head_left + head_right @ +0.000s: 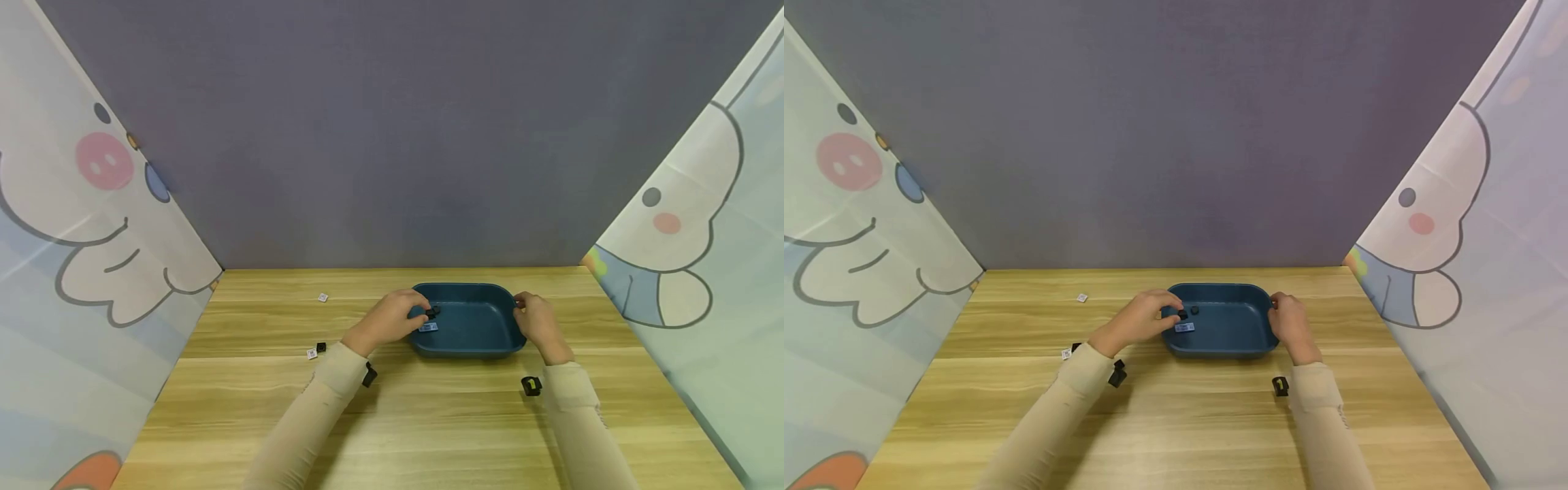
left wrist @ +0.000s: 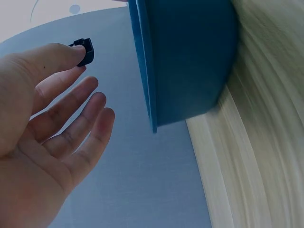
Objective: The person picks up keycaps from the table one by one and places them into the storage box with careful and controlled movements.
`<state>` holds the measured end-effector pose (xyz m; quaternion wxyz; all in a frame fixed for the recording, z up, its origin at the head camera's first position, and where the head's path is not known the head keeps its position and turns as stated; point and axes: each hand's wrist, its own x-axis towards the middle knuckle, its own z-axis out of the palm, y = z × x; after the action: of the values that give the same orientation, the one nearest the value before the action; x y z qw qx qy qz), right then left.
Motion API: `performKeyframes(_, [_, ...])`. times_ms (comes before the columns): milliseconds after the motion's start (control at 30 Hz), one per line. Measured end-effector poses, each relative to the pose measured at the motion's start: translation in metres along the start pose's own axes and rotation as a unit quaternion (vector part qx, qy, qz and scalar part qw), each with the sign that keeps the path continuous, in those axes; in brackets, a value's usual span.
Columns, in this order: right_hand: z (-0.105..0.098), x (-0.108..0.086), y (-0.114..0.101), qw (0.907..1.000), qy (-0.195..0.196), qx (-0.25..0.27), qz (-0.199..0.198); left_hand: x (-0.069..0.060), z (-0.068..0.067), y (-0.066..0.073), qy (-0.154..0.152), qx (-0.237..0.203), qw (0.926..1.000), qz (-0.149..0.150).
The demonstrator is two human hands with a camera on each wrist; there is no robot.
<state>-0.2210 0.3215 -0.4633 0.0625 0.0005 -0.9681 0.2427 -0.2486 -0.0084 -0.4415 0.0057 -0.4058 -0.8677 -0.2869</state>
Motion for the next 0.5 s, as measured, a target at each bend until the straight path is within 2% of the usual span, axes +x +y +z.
performKeyframes(333, [0.0018,0.0018,0.0004,1.0000,0.004,-0.001,-0.001,0.0013,0.0010,-0.0008,-0.016,-0.003,0.9995,-0.026])
performKeyframes(500, [0.0023,0.0021,0.0011,1.0000,0.004,0.002,-0.002,-0.0010,-0.0023,-0.0004,-0.014,-0.001,0.9995,-0.028])
